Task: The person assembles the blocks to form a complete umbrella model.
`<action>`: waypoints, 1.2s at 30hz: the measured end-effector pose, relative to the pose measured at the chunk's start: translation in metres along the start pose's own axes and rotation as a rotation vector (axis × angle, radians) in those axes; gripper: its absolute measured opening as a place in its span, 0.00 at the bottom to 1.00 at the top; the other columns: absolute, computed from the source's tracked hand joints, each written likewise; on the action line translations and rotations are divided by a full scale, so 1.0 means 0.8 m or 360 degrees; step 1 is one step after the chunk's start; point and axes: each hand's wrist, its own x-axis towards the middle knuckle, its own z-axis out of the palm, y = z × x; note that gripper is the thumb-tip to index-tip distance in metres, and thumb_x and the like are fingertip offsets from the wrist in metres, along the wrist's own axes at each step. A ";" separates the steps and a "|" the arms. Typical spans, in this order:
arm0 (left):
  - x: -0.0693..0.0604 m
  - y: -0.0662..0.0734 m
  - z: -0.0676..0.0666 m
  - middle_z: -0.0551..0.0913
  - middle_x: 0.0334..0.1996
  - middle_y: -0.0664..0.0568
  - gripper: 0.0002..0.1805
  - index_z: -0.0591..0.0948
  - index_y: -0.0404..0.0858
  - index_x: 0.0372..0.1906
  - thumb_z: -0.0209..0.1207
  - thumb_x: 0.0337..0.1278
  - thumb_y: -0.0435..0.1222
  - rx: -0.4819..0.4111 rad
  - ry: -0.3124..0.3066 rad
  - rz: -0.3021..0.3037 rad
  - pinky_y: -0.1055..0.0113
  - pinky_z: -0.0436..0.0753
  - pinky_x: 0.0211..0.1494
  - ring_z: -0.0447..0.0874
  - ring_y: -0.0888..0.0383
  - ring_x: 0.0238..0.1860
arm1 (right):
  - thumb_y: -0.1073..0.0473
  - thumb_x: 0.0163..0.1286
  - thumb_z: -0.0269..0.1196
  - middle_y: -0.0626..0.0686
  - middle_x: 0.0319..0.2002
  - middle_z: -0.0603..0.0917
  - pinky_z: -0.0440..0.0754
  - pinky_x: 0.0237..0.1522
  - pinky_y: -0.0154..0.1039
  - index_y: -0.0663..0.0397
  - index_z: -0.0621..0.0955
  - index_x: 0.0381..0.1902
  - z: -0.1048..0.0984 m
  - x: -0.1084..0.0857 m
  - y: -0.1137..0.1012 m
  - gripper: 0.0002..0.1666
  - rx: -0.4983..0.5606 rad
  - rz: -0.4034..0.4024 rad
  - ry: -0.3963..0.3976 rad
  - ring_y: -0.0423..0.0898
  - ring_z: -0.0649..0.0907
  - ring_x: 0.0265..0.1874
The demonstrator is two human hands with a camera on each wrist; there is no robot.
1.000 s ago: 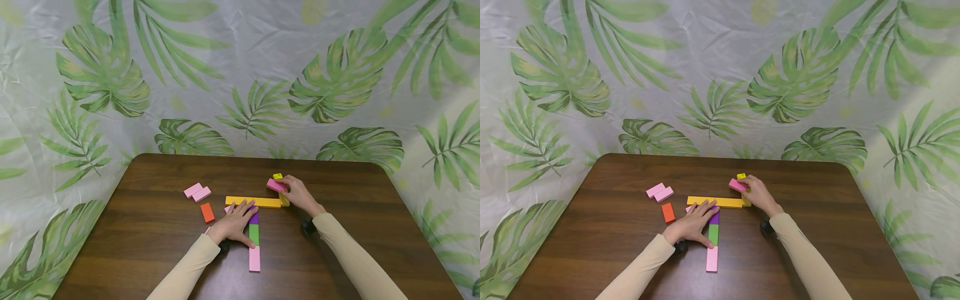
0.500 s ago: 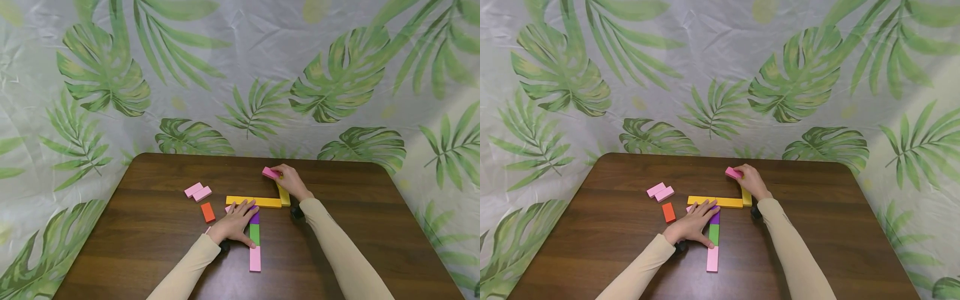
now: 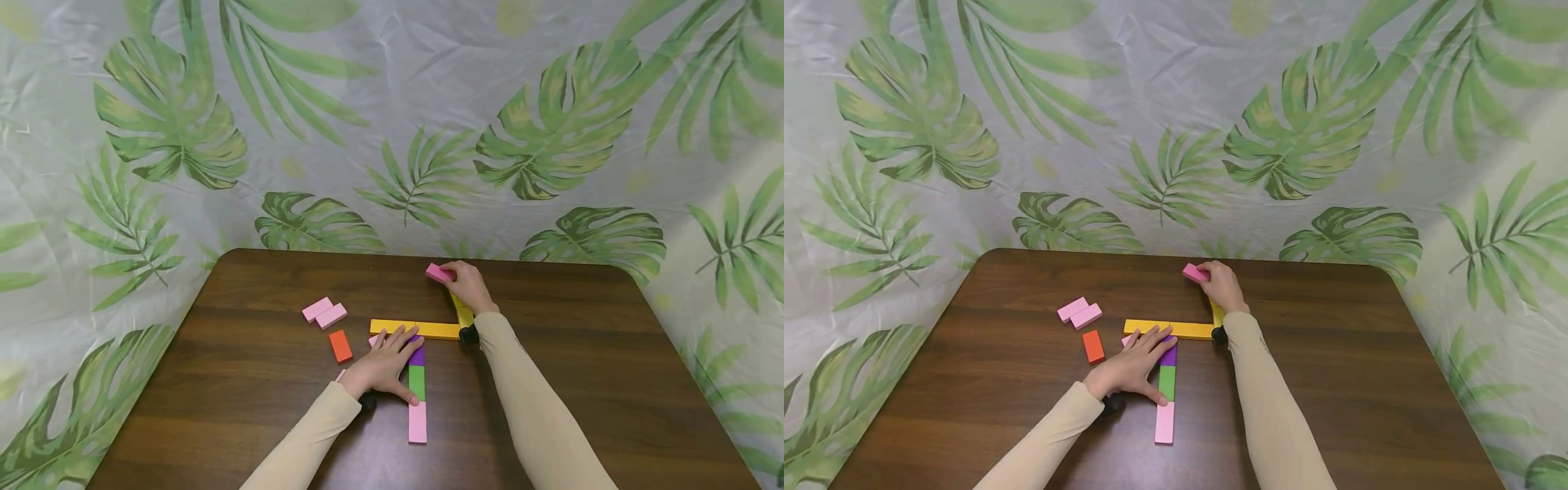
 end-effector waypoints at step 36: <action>0.000 -0.002 -0.001 0.46 0.75 0.47 0.61 0.54 0.42 0.75 0.68 0.37 0.63 -0.0008 -0.0021 0.0007 0.45 0.39 0.71 0.37 0.47 0.75 | 0.69 0.64 0.62 0.66 0.56 0.77 0.71 0.57 0.53 0.65 0.78 0.57 0.008 -0.002 0.004 0.22 0.0116 0.0210 -0.0039 0.60 0.75 0.56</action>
